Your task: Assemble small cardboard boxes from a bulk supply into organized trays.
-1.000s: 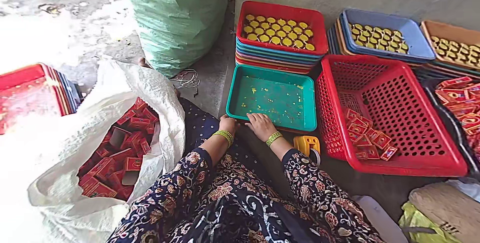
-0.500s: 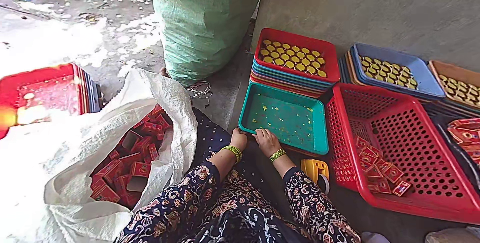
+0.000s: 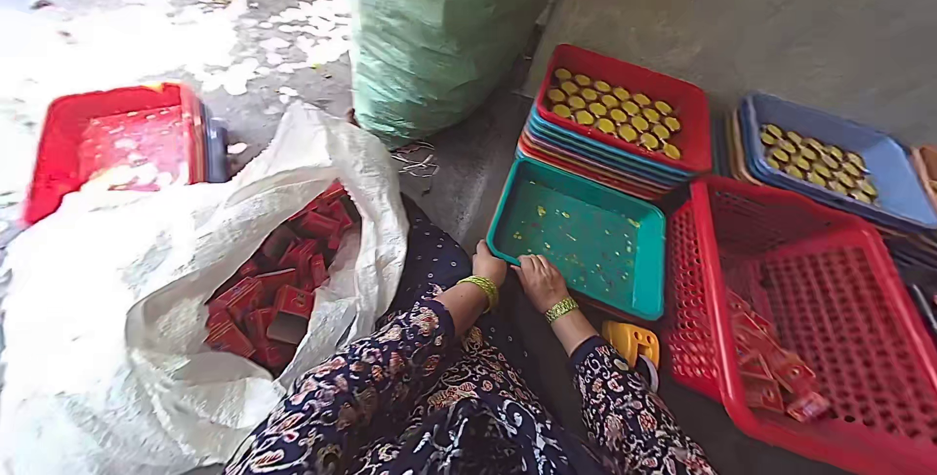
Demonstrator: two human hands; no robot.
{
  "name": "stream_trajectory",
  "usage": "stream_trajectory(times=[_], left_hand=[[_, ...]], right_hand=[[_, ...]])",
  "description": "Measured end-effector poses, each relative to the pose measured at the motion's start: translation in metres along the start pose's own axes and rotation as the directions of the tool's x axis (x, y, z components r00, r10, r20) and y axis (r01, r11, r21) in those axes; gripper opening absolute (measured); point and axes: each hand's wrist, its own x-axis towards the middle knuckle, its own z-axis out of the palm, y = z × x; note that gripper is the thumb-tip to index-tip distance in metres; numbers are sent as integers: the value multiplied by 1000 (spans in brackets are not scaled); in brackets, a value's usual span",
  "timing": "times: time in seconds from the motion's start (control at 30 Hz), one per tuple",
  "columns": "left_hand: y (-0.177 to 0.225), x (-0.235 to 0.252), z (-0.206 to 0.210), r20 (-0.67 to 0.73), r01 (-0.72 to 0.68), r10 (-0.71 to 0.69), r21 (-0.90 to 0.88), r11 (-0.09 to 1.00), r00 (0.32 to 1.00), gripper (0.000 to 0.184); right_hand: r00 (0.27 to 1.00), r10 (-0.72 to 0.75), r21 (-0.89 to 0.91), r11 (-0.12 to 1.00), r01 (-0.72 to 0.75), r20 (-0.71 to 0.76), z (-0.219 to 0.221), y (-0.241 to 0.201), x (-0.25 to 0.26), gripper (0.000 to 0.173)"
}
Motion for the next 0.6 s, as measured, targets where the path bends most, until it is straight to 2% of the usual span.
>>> stream_trajectory(times=[0.07, 0.23, 0.43, 0.5, 0.6], left_hand=[[6, -5, -6, -9, 27, -27, 56, 998, 1000, 77], [18, -15, -12, 23, 52, -53, 42, 998, 998, 81], [16, -8, -9, 37, 107, -107, -1, 994, 994, 79], [17, -7, -13, 42, 109, -110, 28, 994, 993, 76], [15, -11, -11, 70, 98, -99, 23, 995, 993, 69]], right_hand=[[1000, 19, 8, 1000, -18, -16, -2, -7, 4, 35], [1000, 13, 22, 1000, -13, -22, -11, -6, 6, 37], [974, -49, -42, 998, 40, -221, -16, -2, 7, 40], [941, -47, -104, 995, 12, -336, -46, -6, 16, 37], [841, -51, -107, 994, -8, -539, -117, -18, 29, 34]])
